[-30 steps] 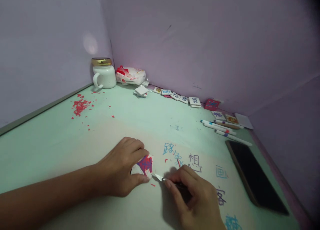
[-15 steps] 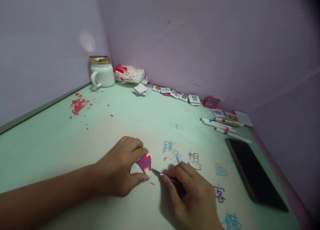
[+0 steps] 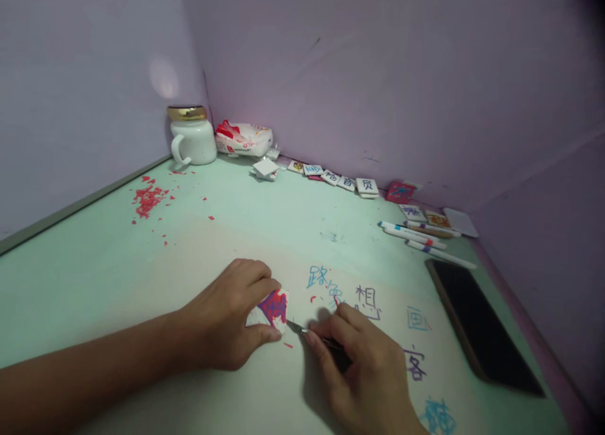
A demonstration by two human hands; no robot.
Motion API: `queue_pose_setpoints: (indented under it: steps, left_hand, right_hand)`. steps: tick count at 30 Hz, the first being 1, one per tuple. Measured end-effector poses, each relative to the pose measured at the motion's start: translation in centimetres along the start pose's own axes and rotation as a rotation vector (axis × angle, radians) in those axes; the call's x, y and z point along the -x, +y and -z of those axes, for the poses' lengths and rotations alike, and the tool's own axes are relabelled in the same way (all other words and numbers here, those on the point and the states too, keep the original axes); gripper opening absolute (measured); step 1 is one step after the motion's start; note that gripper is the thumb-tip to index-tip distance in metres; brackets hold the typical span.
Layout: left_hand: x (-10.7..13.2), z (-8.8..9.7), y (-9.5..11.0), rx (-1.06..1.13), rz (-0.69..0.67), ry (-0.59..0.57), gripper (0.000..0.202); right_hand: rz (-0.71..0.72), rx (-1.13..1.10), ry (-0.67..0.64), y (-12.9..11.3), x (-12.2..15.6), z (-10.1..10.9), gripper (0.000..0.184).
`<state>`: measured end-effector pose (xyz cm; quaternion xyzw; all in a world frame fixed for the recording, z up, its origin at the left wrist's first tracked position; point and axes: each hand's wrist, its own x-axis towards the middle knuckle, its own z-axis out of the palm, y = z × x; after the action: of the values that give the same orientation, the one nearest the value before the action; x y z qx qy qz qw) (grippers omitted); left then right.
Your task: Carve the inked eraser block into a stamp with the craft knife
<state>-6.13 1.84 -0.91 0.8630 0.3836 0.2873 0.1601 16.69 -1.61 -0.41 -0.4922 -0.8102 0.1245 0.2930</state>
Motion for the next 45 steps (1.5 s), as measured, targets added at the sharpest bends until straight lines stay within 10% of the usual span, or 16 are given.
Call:
queue_pose_setpoints:
  steps: [24,34,40,45]
  left_hand:
    - [0.1,0.1,-0.9,0.083,-0.060,-0.051,0.044]
    - [-0.1,0.7,0.2,-0.079,-0.040,-0.026,0.039]
    - [-0.2,0.8,0.5,-0.079,-0.018,-0.042,0.037]
    - [-0.3,1.0,0.3,0.007,-0.076,-0.076,0.042]
  right_hand:
    - [-0.118,-0.243,0.007,0.3,-0.2,0.5,0.019]
    - [-0.305,-0.018,0.100,-1.9,0.9,-1.1,0.020]
    - [-0.406,-0.362,0.267,-1.6,0.5,-0.7,0.014]
    - [-0.516,-0.735,0.158,-1.0,0.0,0.4,0.018]
